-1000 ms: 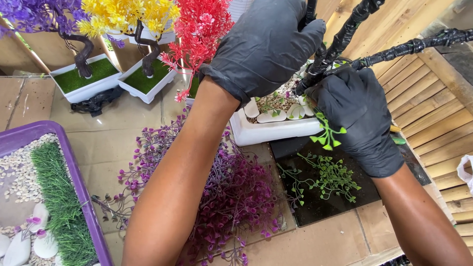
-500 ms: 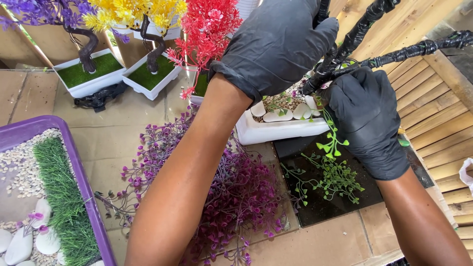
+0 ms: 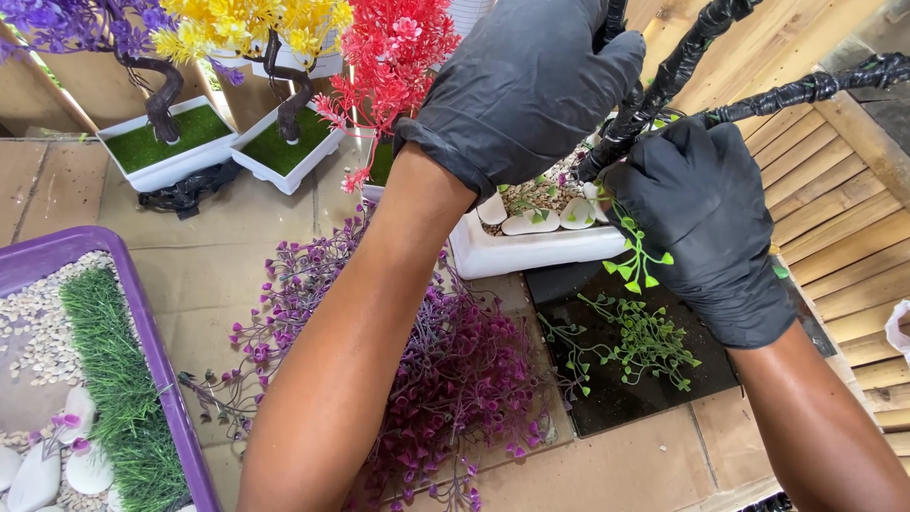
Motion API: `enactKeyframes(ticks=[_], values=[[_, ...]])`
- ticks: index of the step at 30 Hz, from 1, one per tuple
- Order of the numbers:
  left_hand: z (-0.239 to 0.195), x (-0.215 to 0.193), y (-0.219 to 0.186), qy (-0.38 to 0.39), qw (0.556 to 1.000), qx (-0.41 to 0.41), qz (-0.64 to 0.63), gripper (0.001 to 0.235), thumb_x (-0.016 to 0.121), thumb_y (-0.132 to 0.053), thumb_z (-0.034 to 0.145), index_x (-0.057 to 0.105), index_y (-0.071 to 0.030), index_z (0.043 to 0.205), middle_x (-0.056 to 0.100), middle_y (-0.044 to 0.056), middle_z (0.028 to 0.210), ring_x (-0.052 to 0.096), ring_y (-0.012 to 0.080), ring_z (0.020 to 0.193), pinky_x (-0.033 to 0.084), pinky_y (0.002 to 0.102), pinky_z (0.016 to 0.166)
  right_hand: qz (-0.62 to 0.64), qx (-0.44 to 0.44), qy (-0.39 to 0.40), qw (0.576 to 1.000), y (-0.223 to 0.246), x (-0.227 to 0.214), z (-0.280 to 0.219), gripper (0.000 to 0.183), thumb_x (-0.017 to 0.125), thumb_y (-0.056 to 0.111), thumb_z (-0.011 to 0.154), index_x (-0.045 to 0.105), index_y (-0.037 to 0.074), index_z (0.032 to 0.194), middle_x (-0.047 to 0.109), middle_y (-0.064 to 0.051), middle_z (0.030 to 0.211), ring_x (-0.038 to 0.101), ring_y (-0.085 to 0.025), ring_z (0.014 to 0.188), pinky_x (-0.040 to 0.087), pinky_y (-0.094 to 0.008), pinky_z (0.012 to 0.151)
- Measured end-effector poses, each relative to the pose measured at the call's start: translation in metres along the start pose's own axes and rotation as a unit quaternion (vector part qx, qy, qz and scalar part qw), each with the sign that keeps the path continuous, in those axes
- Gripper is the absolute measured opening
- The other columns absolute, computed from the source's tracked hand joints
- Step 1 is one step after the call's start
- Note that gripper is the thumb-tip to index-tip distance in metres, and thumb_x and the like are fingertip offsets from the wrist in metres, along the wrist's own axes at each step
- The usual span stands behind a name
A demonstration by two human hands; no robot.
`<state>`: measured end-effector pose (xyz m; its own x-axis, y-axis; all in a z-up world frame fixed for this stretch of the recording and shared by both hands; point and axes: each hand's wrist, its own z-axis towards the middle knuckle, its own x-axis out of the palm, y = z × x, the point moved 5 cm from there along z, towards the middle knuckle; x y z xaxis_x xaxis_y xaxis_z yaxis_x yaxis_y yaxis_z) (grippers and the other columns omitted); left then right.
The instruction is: The person arranges artificial green vines and purple flowers around the base of a black bonsai tree in a white rectangular pot. They use their gloved hands to position the plants among white stones and small pebbles, occasionally adjusting the branches of the tree to create a decorative display.
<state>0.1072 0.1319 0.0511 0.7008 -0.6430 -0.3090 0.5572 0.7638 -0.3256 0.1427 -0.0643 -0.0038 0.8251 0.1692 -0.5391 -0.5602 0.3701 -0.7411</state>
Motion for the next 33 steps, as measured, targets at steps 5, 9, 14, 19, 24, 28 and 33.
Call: enactKeyframes(ticks=[5,9,14,19,24,28,33], values=[[-0.001,0.001,0.001,0.006,1.000,0.004,0.019,0.026,0.053,-0.030,0.092,0.049,-0.012,0.074,0.049,0.010,0.061,0.043,0.0342,0.053,0.027,0.053,0.051,-0.014,0.024,0.031,0.999,0.007,-0.017,0.014,0.027,0.070,0.016,0.078,0.067,0.024,0.104,0.058,0.001,0.095,0.056,-0.028,0.089,0.040,-0.039,0.069],[-0.002,0.002,0.002,0.005,0.999,0.035,0.021,0.028,0.050,-0.029,0.096,0.048,-0.012,0.074,0.048,0.012,0.063,0.043,0.0351,0.054,0.027,0.054,0.052,-0.006,0.021,0.032,0.999,0.008,-0.017,0.018,0.034,0.071,0.012,0.075,0.069,0.024,0.107,0.061,0.001,0.089,0.060,-0.031,0.087,0.039,-0.039,0.067],[-0.004,0.000,0.000,0.003,0.998,0.058,0.018,0.028,0.050,-0.029,0.099,0.049,-0.011,0.078,0.050,0.012,0.068,0.045,0.0364,0.058,0.029,0.053,0.053,0.020,0.026,0.044,0.998,0.010,-0.027,0.022,0.036,0.071,0.017,0.070,0.069,0.022,0.106,0.064,0.001,0.093,0.061,-0.031,0.093,0.040,-0.041,0.068],[-0.002,0.000,-0.001,0.010,0.999,0.051,0.003,0.029,0.052,-0.028,0.099,0.046,-0.012,0.076,0.045,0.009,0.064,0.040,0.0318,0.055,0.026,0.051,0.053,-0.020,0.041,0.031,0.998,0.010,-0.025,0.017,0.021,0.075,0.007,0.088,0.068,0.019,0.104,0.057,-0.002,0.084,0.057,-0.031,0.082,0.038,-0.039,0.065],[0.000,-0.004,-0.005,-0.004,1.000,0.021,-0.010,0.021,0.059,-0.024,0.090,0.047,-0.010,0.080,0.048,0.011,0.070,0.042,0.0342,0.062,0.029,0.051,0.057,-0.028,0.032,0.088,0.995,0.003,-0.026,0.009,0.045,0.068,0.021,0.060,0.059,0.015,0.104,0.062,-0.002,0.099,0.057,-0.027,0.098,0.045,-0.038,0.075],[-0.001,-0.003,-0.003,0.001,1.000,0.024,-0.020,0.022,0.059,-0.026,0.093,0.048,-0.010,0.082,0.049,0.012,0.072,0.043,0.0354,0.063,0.029,0.052,0.056,0.005,0.049,0.047,0.998,0.012,-0.047,0.015,0.018,0.072,0.020,0.100,0.064,0.008,0.111,0.059,-0.008,0.097,0.058,-0.031,0.097,0.047,-0.041,0.070],[0.001,-0.003,-0.002,0.006,1.000,0.000,-0.021,0.023,0.060,-0.026,0.090,0.046,-0.011,0.079,0.047,0.010,0.069,0.041,0.0326,0.062,0.028,0.051,0.055,0.026,0.049,0.038,0.998,0.009,-0.050,0.012,0.022,0.071,0.013,0.092,0.066,0.009,0.113,0.061,-0.009,0.098,0.057,-0.031,0.088,0.046,-0.041,0.066]])
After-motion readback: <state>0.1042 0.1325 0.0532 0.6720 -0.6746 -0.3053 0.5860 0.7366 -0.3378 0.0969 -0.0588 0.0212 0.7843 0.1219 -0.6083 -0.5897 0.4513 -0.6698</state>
